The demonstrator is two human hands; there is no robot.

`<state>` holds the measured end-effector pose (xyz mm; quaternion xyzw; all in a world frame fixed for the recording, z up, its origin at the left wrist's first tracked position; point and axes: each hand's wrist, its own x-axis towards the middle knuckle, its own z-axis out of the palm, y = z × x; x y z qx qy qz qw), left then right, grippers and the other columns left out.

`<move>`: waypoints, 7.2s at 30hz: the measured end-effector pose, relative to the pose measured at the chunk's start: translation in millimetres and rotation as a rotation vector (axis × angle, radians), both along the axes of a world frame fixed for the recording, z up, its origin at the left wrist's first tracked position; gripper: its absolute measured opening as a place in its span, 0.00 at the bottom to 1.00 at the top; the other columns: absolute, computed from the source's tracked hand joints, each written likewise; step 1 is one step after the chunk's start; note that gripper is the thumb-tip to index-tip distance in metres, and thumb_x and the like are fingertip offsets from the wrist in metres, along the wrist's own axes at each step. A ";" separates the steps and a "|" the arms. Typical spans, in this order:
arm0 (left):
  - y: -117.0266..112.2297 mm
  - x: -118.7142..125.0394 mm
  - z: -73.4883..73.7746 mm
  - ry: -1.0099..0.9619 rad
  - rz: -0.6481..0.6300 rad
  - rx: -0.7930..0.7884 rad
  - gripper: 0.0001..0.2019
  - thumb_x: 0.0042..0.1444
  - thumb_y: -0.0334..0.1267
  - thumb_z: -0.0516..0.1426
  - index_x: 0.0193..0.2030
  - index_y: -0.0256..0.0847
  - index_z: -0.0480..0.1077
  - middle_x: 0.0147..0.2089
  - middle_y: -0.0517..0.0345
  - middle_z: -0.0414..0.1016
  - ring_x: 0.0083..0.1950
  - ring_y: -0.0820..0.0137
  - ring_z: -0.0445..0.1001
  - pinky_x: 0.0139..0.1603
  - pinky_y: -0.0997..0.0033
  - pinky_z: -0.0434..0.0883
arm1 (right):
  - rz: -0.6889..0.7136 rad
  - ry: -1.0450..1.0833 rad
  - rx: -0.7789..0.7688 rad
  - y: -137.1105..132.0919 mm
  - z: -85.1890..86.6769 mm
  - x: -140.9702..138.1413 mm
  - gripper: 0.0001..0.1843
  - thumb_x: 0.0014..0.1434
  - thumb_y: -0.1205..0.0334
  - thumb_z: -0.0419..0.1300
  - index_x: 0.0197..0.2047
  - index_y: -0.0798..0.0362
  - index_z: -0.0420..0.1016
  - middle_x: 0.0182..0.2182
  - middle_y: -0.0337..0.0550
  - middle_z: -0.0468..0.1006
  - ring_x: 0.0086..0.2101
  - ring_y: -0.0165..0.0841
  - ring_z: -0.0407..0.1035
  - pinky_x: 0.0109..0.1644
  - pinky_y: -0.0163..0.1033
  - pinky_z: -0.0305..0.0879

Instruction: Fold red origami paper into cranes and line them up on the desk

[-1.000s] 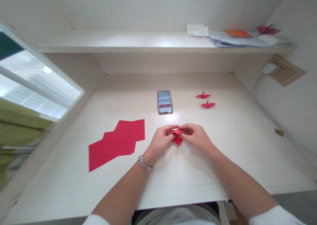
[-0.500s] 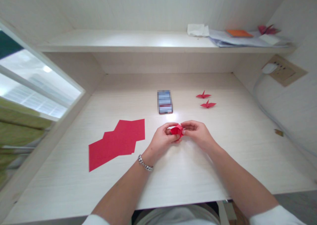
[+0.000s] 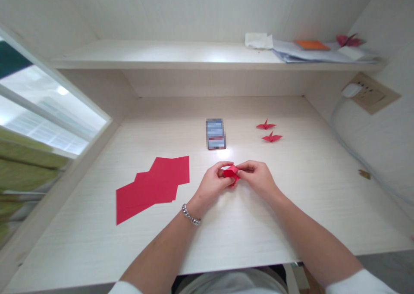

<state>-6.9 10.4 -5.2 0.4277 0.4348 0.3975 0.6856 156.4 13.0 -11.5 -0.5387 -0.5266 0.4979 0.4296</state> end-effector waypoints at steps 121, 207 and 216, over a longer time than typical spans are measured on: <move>6.5 -13.9 -5.0 -0.102 -0.058 -0.019 0.15 0.47 0.41 0.66 0.40 0.33 0.78 0.40 0.45 0.80 0.38 0.66 0.77 0.42 0.67 0.73 | 0.117 -0.143 0.053 -3.4 8.2 0.2 0.13 0.51 0.63 0.62 0.41 0.52 0.82 0.36 0.44 0.83 0.35 0.38 0.77 0.41 0.41 0.72; 7.2 -13.3 -1.3 0.148 -0.025 0.103 0.12 0.47 0.38 0.65 0.36 0.31 0.77 0.33 0.46 0.80 0.32 0.67 0.77 0.32 0.72 0.71 | 0.301 0.053 -0.136 1.6 1.8 9.8 0.17 0.52 0.57 0.62 0.44 0.54 0.81 0.40 0.47 0.82 0.41 0.42 0.76 0.50 0.48 0.68; 4.7 -6.5 1.6 0.123 0.069 0.141 0.12 0.46 0.38 0.66 0.35 0.33 0.75 0.33 0.50 0.79 0.33 0.68 0.77 0.33 0.72 0.72 | 0.182 0.158 -0.154 -1.7 3.9 -1.3 0.19 0.47 0.58 0.67 0.43 0.56 0.80 0.35 0.48 0.83 0.35 0.38 0.76 0.41 0.42 0.70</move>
